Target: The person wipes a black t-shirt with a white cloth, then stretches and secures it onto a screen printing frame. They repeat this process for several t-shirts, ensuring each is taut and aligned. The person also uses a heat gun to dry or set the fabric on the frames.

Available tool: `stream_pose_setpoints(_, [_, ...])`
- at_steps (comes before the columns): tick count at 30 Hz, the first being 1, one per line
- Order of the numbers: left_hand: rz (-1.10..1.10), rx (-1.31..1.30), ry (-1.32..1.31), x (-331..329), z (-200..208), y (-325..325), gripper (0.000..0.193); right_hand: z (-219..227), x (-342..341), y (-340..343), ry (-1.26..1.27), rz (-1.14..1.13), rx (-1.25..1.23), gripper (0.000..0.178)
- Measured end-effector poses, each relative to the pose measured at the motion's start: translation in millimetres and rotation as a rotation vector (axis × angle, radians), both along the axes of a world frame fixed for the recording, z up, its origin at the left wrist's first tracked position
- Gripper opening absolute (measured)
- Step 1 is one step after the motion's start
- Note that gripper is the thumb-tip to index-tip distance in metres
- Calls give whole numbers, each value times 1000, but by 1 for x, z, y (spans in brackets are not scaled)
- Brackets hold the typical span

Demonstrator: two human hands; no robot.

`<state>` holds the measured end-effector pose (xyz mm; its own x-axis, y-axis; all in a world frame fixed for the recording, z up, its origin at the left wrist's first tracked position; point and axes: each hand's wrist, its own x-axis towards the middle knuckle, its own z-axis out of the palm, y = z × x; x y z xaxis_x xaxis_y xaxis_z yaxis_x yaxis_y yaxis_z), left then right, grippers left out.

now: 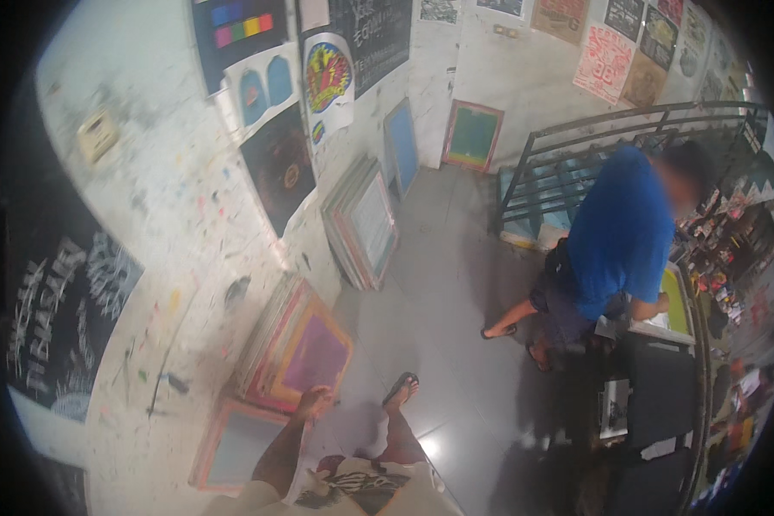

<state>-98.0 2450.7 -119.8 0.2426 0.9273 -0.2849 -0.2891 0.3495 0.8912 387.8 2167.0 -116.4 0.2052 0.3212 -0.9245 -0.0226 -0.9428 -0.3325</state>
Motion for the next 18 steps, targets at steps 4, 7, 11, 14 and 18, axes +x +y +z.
stream_pose_setpoints(4, [51, 8, 49, 63, 39, 117, 21, -3, 16, 119, -12, -56, 32, 31])
stream_pose_setpoints(7, [-157, -388, 317, 59, 41, 172, 24, -11, 42, 210, -21, -53, 159, 33])
stream_pose_setpoints(11, [-169, -761, 574, 57, 20, 204, 22, 24, 85, 412, -130, 72, 386, 36])
stream_pose_setpoints(14, [-60, -768, 543, 73, 32, 212, 19, 87, 129, 568, -84, -73, 803, 36])
stream_pose_setpoints(18, [-96, -801, 543, 104, 24, 262, 20, 108, 180, 699, -111, -31, 947, 38])
